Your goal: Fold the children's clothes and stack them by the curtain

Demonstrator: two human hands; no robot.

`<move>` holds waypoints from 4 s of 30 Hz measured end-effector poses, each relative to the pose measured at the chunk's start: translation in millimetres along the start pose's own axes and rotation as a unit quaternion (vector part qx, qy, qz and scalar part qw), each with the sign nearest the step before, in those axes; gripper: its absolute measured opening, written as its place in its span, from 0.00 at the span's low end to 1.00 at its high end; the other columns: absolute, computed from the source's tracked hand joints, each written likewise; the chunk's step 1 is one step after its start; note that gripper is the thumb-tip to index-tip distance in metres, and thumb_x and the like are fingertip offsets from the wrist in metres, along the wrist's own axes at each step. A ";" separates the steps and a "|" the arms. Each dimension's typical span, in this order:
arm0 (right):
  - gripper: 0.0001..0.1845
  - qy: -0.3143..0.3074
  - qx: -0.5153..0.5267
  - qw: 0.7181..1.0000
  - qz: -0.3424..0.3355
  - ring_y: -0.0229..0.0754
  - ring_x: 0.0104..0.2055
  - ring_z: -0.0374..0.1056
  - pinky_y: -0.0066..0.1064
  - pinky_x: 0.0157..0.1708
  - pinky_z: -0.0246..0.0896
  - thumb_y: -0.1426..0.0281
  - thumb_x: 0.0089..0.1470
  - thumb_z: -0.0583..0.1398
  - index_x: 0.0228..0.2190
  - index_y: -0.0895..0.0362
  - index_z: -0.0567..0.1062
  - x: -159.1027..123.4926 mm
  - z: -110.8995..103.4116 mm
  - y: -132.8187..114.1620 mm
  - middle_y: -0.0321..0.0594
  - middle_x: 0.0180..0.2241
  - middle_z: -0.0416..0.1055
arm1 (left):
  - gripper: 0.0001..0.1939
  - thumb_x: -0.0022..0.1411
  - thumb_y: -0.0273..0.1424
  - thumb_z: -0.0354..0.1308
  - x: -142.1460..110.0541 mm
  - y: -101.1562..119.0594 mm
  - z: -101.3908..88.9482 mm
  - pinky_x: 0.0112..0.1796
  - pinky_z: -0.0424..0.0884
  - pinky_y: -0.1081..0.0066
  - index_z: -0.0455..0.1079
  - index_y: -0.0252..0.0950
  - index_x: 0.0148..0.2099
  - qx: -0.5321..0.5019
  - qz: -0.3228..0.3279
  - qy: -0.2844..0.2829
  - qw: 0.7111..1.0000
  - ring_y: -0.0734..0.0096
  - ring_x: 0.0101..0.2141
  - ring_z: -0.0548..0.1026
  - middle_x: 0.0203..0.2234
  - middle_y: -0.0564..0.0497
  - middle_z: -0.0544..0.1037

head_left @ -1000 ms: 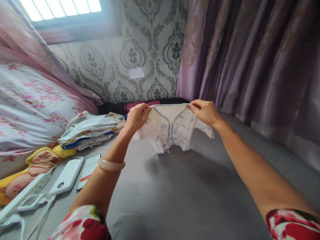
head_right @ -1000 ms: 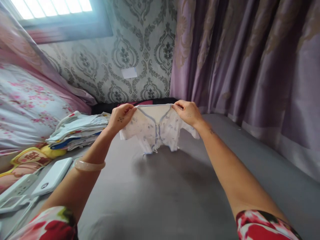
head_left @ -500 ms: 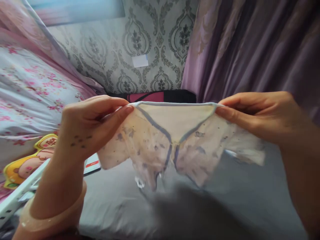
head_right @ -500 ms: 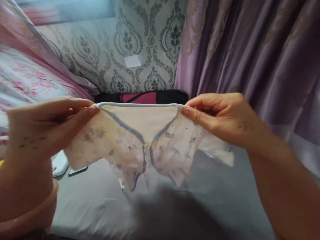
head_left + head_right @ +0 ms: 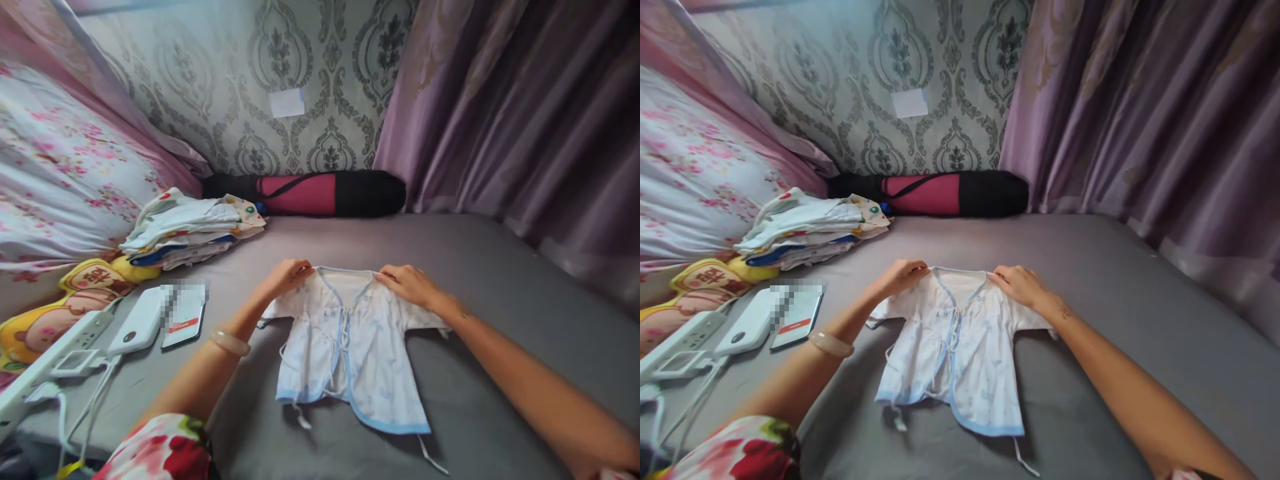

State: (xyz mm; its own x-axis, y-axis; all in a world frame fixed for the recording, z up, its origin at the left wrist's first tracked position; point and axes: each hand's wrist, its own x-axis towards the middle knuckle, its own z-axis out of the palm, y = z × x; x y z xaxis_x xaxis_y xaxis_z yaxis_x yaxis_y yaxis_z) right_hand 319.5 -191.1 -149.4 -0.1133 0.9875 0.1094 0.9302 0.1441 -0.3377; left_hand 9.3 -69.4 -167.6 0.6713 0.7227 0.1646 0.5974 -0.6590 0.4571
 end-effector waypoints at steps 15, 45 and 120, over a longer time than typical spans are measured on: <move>0.20 -0.101 -0.244 0.964 0.017 0.49 0.43 0.74 0.32 0.35 0.57 0.59 0.68 0.44 0.43 0.54 0.71 71.7 22.8 47.6 0.45 0.41 0.77 | 0.19 0.68 0.41 0.44 78.6 -38.9 35.0 0.35 0.66 0.72 0.74 0.38 0.44 0.088 0.017 -0.027 0.996 0.65 0.35 0.76 0.35 0.46 0.80; 0.13 0.077 -0.081 0.984 0.135 0.47 0.47 0.67 0.33 0.44 0.56 0.63 0.64 0.52 0.41 0.57 0.72 145.5 76.6 61.5 0.46 0.44 0.72 | 0.21 0.70 0.44 0.40 146.4 -32.4 64.9 0.40 0.67 0.68 0.68 0.36 0.48 0.185 -0.137 -0.014 0.973 0.58 0.43 0.77 0.41 0.42 0.79; 0.30 -0.019 -0.102 0.985 0.140 0.51 0.69 0.39 0.53 0.65 0.33 0.61 0.66 0.39 0.66 0.54 0.52 33.6 59.1 73.5 0.42 0.68 0.45 | 0.24 0.61 0.23 0.45 162.0 79.3 161.6 0.59 0.59 0.57 0.65 0.30 0.59 0.043 0.105 0.016 0.993 0.57 0.58 0.64 0.57 0.34 0.66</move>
State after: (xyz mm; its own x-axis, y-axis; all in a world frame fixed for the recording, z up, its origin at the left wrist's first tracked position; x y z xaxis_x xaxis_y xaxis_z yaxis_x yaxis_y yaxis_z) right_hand 363.5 -143.6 -225.8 0.1483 0.9889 0.0031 0.9772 -0.1461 -0.1540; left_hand 236.3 -38.3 -246.0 0.7716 0.5724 0.2776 0.4816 -0.8107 0.3329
